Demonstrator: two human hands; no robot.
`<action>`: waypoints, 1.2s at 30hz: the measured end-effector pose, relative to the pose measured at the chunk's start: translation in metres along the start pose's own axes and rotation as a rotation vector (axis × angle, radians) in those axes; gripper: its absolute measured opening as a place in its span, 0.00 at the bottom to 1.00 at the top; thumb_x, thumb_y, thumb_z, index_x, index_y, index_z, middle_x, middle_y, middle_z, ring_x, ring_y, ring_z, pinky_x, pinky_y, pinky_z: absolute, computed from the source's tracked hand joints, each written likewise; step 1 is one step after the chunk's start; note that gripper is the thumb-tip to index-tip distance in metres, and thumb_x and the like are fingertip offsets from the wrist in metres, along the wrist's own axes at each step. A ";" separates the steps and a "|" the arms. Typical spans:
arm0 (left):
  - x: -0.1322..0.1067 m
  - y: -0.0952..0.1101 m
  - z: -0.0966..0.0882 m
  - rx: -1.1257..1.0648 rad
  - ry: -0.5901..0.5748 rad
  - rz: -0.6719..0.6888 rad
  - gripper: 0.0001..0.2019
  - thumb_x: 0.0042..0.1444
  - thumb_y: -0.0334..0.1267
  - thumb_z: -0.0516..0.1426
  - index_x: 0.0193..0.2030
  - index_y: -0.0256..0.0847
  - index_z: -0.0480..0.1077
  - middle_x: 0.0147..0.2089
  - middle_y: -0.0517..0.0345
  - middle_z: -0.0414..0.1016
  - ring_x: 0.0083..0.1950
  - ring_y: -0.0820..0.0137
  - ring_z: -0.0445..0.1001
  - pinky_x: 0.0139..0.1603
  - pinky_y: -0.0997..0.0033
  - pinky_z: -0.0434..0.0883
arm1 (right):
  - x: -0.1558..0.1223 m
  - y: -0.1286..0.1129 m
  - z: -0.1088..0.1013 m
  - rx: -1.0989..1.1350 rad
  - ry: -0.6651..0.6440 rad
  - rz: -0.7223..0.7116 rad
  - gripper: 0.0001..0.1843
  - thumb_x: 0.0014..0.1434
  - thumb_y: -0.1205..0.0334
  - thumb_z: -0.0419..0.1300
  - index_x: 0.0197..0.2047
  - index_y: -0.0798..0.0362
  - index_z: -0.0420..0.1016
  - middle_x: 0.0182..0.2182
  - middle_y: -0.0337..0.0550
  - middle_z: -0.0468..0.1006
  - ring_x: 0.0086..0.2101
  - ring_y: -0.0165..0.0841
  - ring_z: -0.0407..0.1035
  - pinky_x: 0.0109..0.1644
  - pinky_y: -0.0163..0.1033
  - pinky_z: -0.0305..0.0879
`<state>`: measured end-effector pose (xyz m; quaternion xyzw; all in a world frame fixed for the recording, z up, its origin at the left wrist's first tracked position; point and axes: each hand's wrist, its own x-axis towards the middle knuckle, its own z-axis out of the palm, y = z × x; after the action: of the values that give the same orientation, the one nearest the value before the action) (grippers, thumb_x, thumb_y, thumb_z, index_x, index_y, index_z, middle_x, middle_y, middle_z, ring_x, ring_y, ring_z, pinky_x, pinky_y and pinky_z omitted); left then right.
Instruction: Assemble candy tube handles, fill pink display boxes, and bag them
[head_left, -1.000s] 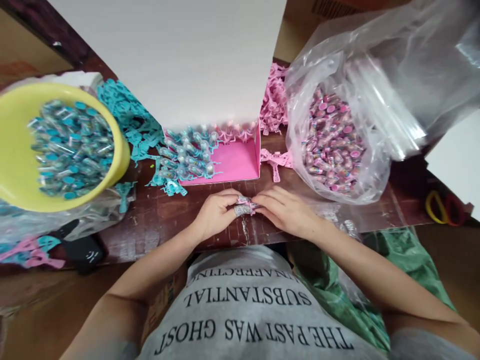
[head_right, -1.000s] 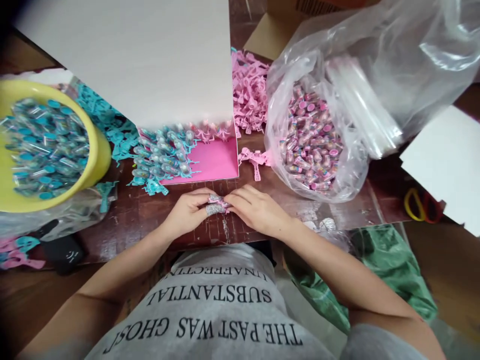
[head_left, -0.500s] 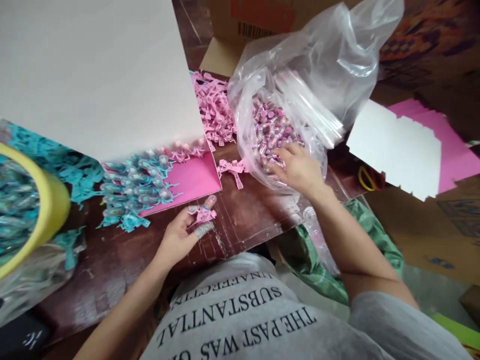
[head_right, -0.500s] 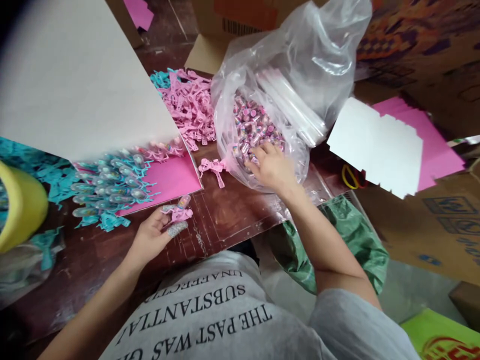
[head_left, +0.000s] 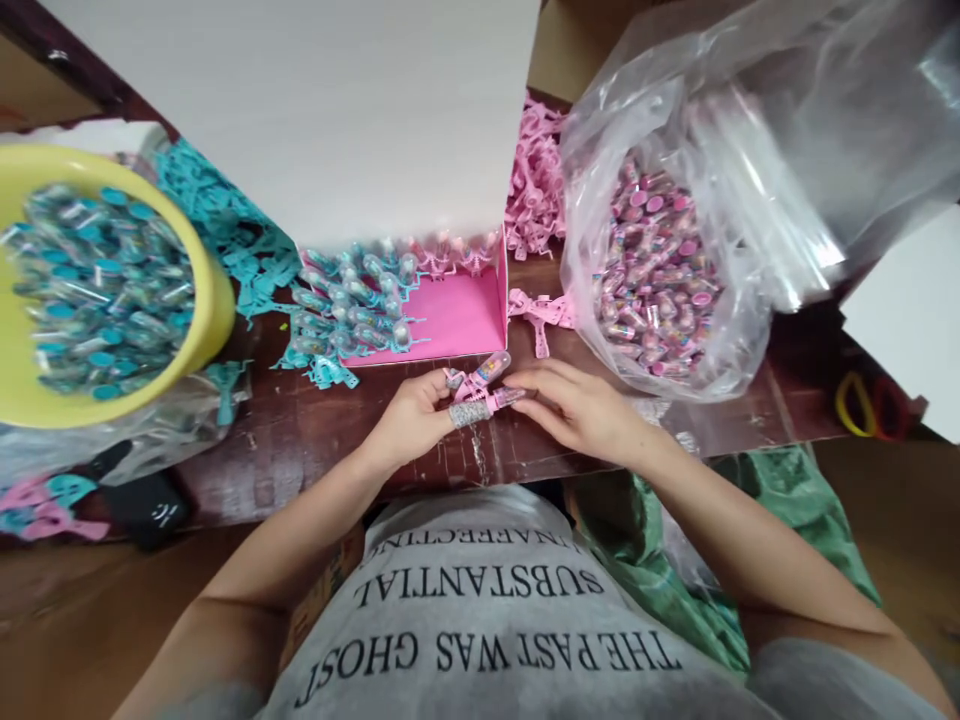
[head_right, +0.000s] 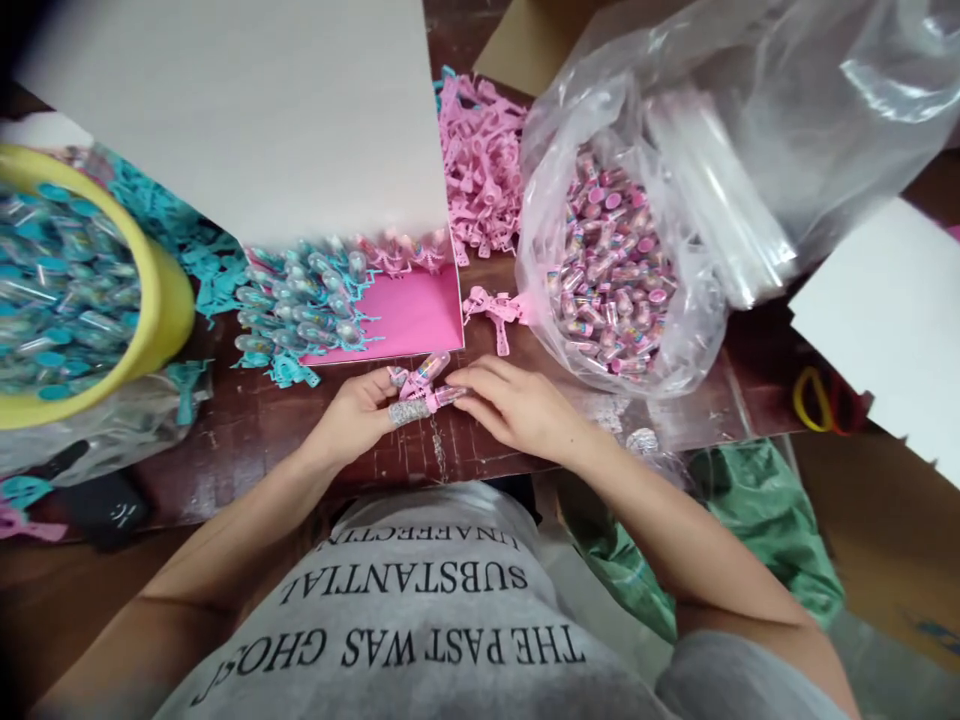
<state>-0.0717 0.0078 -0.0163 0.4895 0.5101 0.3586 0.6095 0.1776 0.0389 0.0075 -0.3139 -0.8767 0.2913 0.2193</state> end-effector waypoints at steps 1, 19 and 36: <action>-0.001 -0.002 -0.001 0.003 0.000 0.019 0.19 0.53 0.49 0.73 0.44 0.38 0.80 0.45 0.52 0.87 0.45 0.65 0.83 0.53 0.62 0.80 | 0.001 -0.001 0.003 -0.022 0.006 -0.018 0.15 0.77 0.56 0.55 0.60 0.51 0.75 0.50 0.50 0.83 0.47 0.38 0.80 0.50 0.45 0.80; -0.013 -0.020 -0.031 0.292 0.068 0.363 0.13 0.62 0.48 0.69 0.44 0.40 0.81 0.38 0.57 0.86 0.37 0.71 0.81 0.41 0.74 0.78 | 0.018 -0.018 0.005 0.162 -0.141 0.194 0.24 0.73 0.43 0.58 0.58 0.54 0.77 0.46 0.50 0.85 0.40 0.36 0.79 0.46 0.43 0.74; -0.023 -0.003 -0.030 0.448 0.108 0.415 0.07 0.64 0.42 0.66 0.44 0.42 0.80 0.41 0.54 0.86 0.41 0.67 0.82 0.45 0.68 0.78 | 0.032 -0.024 0.004 0.412 -0.296 0.439 0.35 0.77 0.38 0.48 0.27 0.52 0.76 0.20 0.38 0.77 0.19 0.26 0.71 0.27 0.35 0.65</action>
<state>-0.1062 -0.0078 -0.0128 0.6858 0.4972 0.3795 0.3721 0.1431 0.0439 0.0267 -0.3985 -0.7332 0.5450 0.0805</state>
